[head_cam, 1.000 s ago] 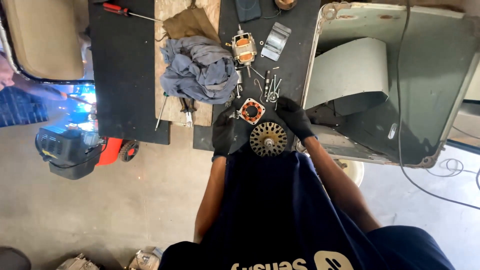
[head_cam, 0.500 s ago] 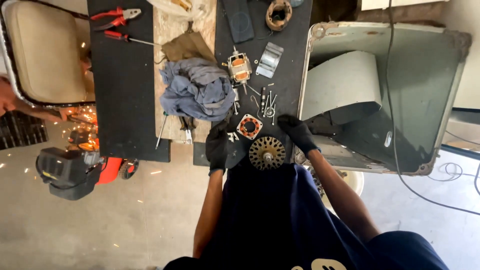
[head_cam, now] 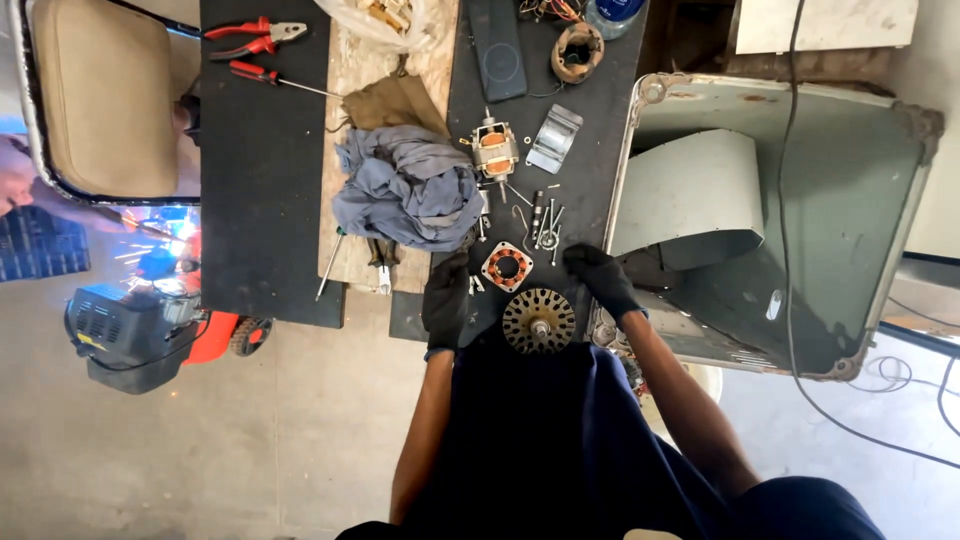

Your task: Inspecting and repairing the internal components of an electric motor

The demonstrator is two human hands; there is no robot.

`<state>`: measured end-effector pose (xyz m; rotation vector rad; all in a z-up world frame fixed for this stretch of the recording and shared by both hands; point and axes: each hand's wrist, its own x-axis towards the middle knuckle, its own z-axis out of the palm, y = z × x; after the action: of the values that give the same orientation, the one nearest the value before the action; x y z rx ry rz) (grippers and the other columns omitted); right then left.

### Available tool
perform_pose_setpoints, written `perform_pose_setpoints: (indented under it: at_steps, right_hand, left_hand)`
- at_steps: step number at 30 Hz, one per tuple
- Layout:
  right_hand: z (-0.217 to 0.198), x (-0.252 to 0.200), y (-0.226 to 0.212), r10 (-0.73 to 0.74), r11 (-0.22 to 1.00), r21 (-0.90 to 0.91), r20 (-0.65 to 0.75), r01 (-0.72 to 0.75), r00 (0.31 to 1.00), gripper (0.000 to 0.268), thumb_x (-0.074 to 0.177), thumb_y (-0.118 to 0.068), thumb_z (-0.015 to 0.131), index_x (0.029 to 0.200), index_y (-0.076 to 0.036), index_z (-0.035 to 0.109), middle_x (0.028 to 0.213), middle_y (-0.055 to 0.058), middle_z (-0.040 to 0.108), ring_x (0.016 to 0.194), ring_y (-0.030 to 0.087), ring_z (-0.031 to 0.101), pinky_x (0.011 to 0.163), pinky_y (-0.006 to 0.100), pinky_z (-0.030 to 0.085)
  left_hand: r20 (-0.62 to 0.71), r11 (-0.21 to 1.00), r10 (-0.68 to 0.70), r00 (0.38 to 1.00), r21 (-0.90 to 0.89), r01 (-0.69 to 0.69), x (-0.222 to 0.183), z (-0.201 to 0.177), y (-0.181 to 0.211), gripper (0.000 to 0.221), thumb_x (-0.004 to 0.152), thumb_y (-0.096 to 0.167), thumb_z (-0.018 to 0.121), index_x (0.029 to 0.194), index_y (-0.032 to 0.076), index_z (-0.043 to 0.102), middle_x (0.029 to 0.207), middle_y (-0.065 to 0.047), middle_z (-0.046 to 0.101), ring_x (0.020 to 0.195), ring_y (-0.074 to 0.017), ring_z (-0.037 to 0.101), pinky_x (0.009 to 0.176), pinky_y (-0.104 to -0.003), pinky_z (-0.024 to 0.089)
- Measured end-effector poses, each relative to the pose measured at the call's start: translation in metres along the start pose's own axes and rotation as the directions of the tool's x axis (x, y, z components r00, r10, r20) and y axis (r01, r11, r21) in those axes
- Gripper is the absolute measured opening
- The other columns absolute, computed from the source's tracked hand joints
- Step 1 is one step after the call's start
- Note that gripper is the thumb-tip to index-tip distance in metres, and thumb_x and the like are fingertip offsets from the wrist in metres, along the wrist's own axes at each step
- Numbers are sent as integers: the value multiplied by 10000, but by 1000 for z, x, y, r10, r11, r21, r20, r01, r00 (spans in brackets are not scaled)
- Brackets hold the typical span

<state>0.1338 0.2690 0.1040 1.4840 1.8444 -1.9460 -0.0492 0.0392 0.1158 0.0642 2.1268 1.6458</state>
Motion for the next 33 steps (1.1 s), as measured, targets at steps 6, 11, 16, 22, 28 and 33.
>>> perform_pose_setpoints:
  at_steps: [6,11,16,22,28,33]
  right_hand:
    - [-5,11,-51,-1,866,-495,-145,-72,989,561,944,-723,519,1255,-292,696,1108,95,752,1064,342,701,902,480,568]
    - [-36,103,-116,-783,351,-903,-138,248,607,481,1069,-445,531,1487,-209,525,1189,214,693,999,407,682,715,528,591]
    - [-58,195,-196,-919,72,-835,157,546,361,606,844,-348,824,1347,-74,625,1321,213,609,1091,420,638,879,487,507]
    - [-75,289,-182,-939,-227,-972,236,63,249,183,901,-408,659,844,-236,687,746,22,665,628,246,663,474,383,446]
    - [-91,180,-206,-922,143,-847,75,513,379,191,895,-237,746,1002,-85,792,873,188,698,776,394,664,597,488,487]
    - [-93,87,-170,-453,874,50,-276,484,847,269,984,-214,819,809,-211,614,798,-82,620,846,82,660,839,222,551]
  left_hand:
    - [52,985,33,998,170,-41,0,-12,27,216,938,62,691,1109,170,767,1129,-79,786,1131,-195,715,963,-295,606]
    - [288,843,-266,920,-394,367,2,-42,18,263,1047,60,564,1277,38,691,1377,-180,675,1258,-294,630,1007,-338,554]
    - [45,970,146,988,190,-152,-43,-39,39,227,1020,145,603,1203,142,737,1239,-54,745,1165,-181,690,1040,-312,506]
    - [-144,986,-169,975,-42,164,-85,-72,16,258,960,130,645,1183,76,762,1242,-83,751,1173,-182,672,1039,-320,525]
    - [-219,912,-360,907,-286,294,-118,-87,10,261,971,123,637,1190,58,763,1211,-99,751,1065,-235,723,921,-337,588]
    - [-168,928,-332,928,-233,289,-114,-72,60,256,955,201,751,1191,107,785,1133,-112,778,1068,-242,735,1029,-414,567]
